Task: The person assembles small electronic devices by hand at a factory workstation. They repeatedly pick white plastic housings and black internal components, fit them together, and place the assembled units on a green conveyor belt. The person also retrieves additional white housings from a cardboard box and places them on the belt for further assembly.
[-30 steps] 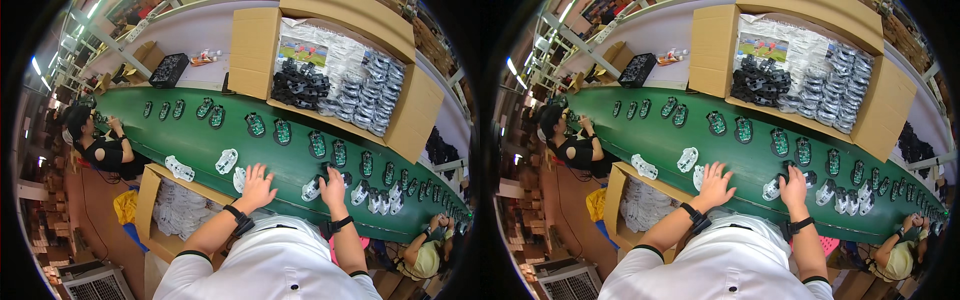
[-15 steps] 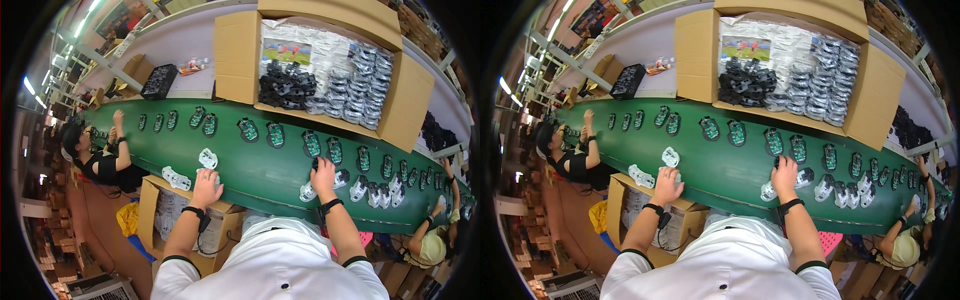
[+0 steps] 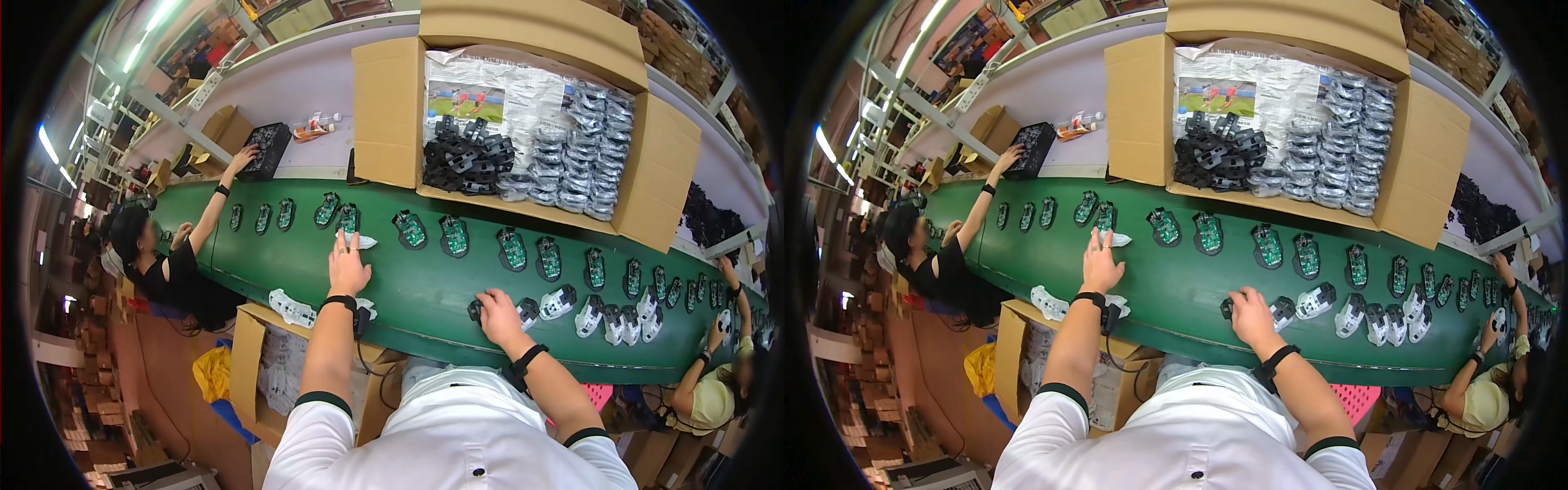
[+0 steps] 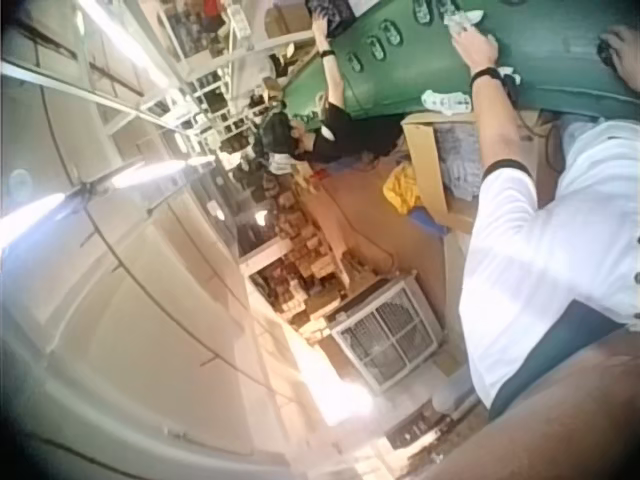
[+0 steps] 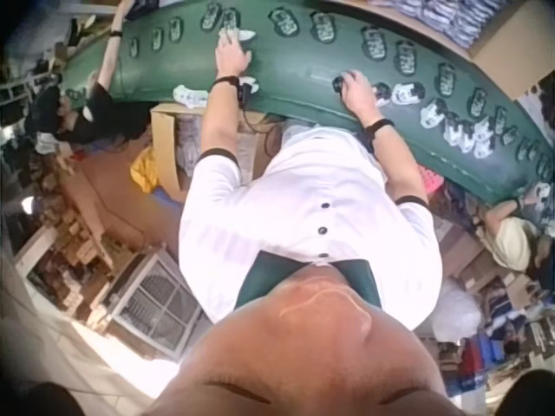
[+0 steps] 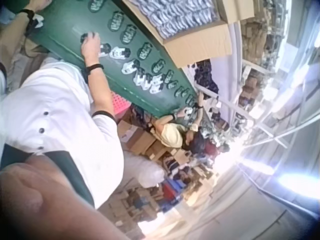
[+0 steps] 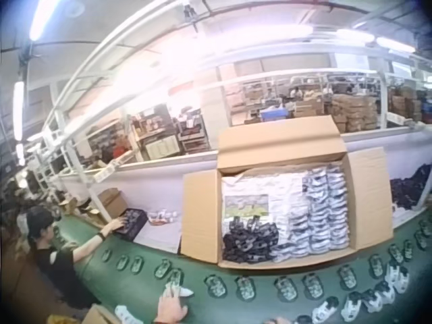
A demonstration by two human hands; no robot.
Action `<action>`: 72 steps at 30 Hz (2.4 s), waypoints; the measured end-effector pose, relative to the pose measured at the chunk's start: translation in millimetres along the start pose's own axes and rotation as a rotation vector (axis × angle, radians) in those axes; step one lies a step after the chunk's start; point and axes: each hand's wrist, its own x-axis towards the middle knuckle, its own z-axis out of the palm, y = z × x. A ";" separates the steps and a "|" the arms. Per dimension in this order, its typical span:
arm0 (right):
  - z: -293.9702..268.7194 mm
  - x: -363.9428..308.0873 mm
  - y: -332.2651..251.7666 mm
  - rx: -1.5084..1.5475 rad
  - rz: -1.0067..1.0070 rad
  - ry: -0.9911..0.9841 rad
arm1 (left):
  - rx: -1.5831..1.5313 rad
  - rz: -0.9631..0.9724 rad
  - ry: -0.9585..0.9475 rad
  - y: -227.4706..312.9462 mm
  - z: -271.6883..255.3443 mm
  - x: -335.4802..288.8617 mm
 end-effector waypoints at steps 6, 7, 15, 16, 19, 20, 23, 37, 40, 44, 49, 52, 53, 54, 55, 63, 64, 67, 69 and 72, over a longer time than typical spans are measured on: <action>-3.1 -22.9 -3.9 -0.182 -0.223 -0.183 | 0.193 -0.105 -0.268 8.5 -7.1 23.9; -1.7 -24.0 -0.9 -0.183 -0.220 -0.174 | 0.212 -0.079 -0.297 5.8 -4.3 23.4; 6.4 -18.5 -6.5 0.494 0.193 -0.052 | -1.216 -0.268 -0.453 76.1 8.8 -16.6; 7.2 -14.8 -3.6 0.799 0.364 -0.029 | -1.579 -0.255 -0.441 102.1 -8.4 -31.8; -49.1 -2.0 -44.4 1.413 0.505 -0.033 | -1.996 -0.264 -0.479 147.1 -53.0 -69.9; -52.2 -5.5 -45.8 1.396 0.451 0.026 | -2.079 -0.226 -0.520 165.6 -71.7 -73.8; -52.5 -6.8 -51.7 1.353 0.273 0.080 | -2.128 -0.183 -0.599 176.7 -80.5 -84.7; -57.8 -14.4 -72.1 1.019 0.058 0.103 | -2.279 -0.307 -0.582 165.8 -98.7 -89.0; -63.6 -13.0 -74.6 0.794 -0.023 0.084 | -2.221 -0.260 -0.584 166.3 -103.4 -89.0; -52.0 -5.5 -68.0 1.159 0.157 0.010 | -2.066 -0.165 -0.585 167.5 -102.0 -87.7; -59.8 -5.6 -70.6 1.417 0.305 -0.159 | -1.991 -0.168 -0.723 171.7 -114.0 -85.8; -64.3 -3.2 -64.7 1.312 0.382 -0.227 | -1.940 -0.198 -0.680 182.5 -110.4 -87.9; -64.9 -3.0 -64.6 1.320 0.421 -0.225 | -1.874 -0.201 -0.678 185.1 -105.8 -87.6; -68.1 -2.8 -65.7 1.312 0.419 -0.220 | -1.861 -0.193 -0.669 188.8 -102.0 -85.2; -68.8 -3.8 -68.7 1.312 0.417 -0.214 | -1.841 -0.188 -0.663 188.7 -98.4 -83.2; -73.3 -1.0 -66.3 0.855 0.210 -0.165 | -0.862 0.251 -0.392 180.1 -117.0 -59.9; -72.3 -1.6 -69.4 0.954 0.211 -0.151 | -0.834 0.214 -0.373 182.9 -119.4 -62.2; -68.9 -0.9 -64.1 1.035 0.175 -0.098 | -1.056 0.017 -0.223 184.5 -82.1 -73.1; -59.9 -2.3 -44.4 0.990 0.186 -0.112 | -1.275 -0.154 -0.291 187.0 -75.8 -76.5; -59.5 -4.3 -57.3 1.024 0.297 -0.208 | -1.298 -0.305 -0.370 183.0 -79.9 -77.3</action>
